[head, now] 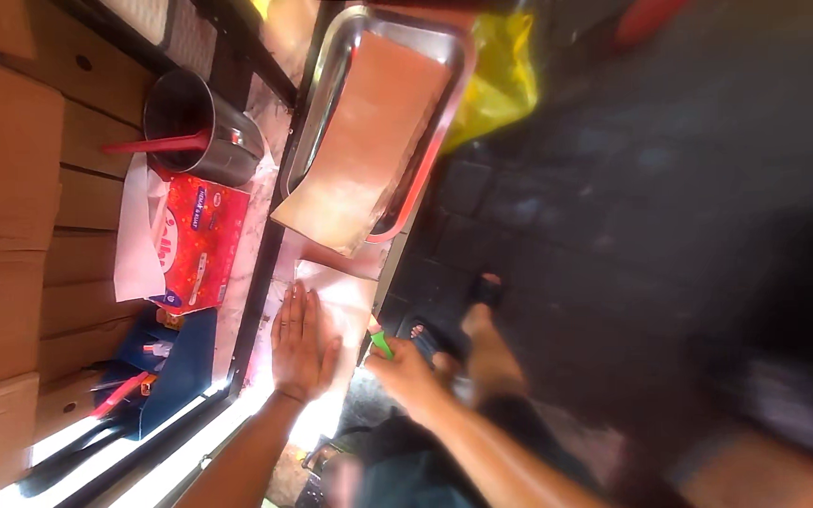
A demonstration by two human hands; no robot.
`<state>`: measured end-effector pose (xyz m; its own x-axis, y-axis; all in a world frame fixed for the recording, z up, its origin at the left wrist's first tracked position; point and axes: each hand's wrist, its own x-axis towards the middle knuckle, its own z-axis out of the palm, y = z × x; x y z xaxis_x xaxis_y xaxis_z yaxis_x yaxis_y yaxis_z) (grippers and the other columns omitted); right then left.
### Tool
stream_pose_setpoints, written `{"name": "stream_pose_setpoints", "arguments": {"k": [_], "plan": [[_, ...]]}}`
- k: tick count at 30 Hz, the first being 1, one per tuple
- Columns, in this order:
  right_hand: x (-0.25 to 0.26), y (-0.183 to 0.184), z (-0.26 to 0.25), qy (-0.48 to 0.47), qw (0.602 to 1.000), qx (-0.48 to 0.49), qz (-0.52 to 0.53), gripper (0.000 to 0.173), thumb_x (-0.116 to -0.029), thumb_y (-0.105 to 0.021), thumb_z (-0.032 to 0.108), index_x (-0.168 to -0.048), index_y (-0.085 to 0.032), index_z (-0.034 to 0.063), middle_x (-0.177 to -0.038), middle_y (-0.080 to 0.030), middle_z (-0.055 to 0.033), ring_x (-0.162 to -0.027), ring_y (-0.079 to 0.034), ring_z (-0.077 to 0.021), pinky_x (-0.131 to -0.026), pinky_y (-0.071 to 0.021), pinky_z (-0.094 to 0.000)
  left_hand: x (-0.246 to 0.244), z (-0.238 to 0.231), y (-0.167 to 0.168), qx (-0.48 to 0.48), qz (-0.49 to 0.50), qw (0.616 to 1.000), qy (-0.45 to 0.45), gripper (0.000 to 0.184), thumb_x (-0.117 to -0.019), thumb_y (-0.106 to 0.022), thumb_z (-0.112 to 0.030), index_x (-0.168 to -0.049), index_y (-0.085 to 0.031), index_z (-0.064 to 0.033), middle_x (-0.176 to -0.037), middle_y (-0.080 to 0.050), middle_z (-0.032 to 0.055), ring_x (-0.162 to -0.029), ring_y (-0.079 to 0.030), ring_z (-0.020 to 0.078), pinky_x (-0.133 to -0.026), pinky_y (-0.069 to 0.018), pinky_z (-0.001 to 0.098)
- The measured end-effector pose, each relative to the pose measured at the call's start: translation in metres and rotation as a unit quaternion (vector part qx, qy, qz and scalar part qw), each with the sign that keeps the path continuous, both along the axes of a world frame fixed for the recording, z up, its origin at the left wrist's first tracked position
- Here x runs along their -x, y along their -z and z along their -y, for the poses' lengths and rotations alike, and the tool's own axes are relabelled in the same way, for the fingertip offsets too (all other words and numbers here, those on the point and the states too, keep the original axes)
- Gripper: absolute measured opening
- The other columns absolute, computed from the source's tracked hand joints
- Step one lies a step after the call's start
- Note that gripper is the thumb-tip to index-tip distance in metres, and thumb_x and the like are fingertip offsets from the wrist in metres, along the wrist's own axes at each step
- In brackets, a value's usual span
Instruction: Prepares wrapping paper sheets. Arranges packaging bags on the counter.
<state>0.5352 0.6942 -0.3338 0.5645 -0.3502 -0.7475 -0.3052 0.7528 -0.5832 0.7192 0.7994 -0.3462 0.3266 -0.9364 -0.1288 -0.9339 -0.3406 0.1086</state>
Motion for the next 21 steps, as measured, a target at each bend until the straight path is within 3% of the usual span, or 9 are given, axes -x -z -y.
{"name": "stream_pose_setpoints", "arguments": {"k": [6, 9, 12, 19, 21], "plan": [[-0.013, 0.002, 0.01, 0.014, 0.999, 0.027, 0.026, 0.01, -0.0942, -0.068, 0.008, -0.085, -0.065, 0.006, -0.067, -0.056, -0.0041, -0.055, -0.049, -0.0129, -0.05, -0.0403, -0.029, 0.001, 0.001, 0.0, 0.006, -0.006, 1.0, 0.0, 0.084, -0.0986, -0.022, -0.061, -0.165, -0.02, -0.0097, -0.173, -0.011, 0.009, -0.16, -0.009, 0.0249, -0.128, -0.0146, 0.0497], [-0.003, 0.002, 0.004, 0.013, 0.999, 0.037, 0.013, 0.016, -0.0926, -0.067, 0.008, -0.078, -0.059, 0.0083, -0.062, -0.048, -0.002, -0.053, -0.044, -0.0122, -0.048, -0.037, -0.0279, 0.0, 0.001, -0.001, 0.003, -0.003, 1.0, 0.005, 0.085, -0.0979, -0.024, -0.06, -0.164, -0.021, -0.0083, -0.173, -0.011, 0.0086, -0.16, -0.008, 0.0253, -0.128, -0.0135, 0.0504], [-0.008, -0.001, 0.005, 0.022, 1.0, 0.022, 0.0, 0.017, -0.0934, -0.067, 0.008, -0.078, -0.059, 0.0085, -0.061, -0.048, -0.0018, -0.051, -0.042, -0.0114, -0.047, -0.0352, -0.027, 0.001, 0.0, -0.001, -0.001, -0.003, 1.0, 0.01, 0.084, -0.0982, -0.023, -0.06, -0.165, -0.02, -0.0082, -0.173, -0.011, 0.0095, -0.16, -0.008, 0.026, -0.128, -0.0135, 0.0504], [-0.005, 0.006, -0.004, 0.067, 0.998, 0.015, 0.01, 0.007, -0.094, -0.068, 0.009, -0.088, -0.067, 0.0062, -0.068, -0.059, -0.0046, -0.058, -0.053, -0.0142, -0.052, -0.0446, -0.031, 0.0, 0.003, -0.001, 0.01, -0.01, 0.999, 0.042, 0.084, -0.0992, -0.024, -0.061, -0.165, -0.02, -0.0099, -0.173, -0.013, 0.0099, -0.16, -0.01, 0.0254, -0.129, -0.0117, 0.0543], [-0.003, 0.001, -0.009, 0.082, 0.997, -0.007, -0.001, 0.012, -0.0923, -0.068, 0.009, -0.082, -0.063, 0.0081, -0.063, -0.051, -0.0022, -0.052, -0.045, -0.012, -0.048, -0.0383, -0.0282, -0.001, 0.001, 0.0, 0.006, -0.008, 0.999, 0.042, 0.084, -0.0987, -0.025, -0.061, -0.165, -0.02, -0.0093, -0.173, -0.013, 0.0098, -0.16, -0.01, 0.0253, -0.129, -0.0113, 0.0543]]}}
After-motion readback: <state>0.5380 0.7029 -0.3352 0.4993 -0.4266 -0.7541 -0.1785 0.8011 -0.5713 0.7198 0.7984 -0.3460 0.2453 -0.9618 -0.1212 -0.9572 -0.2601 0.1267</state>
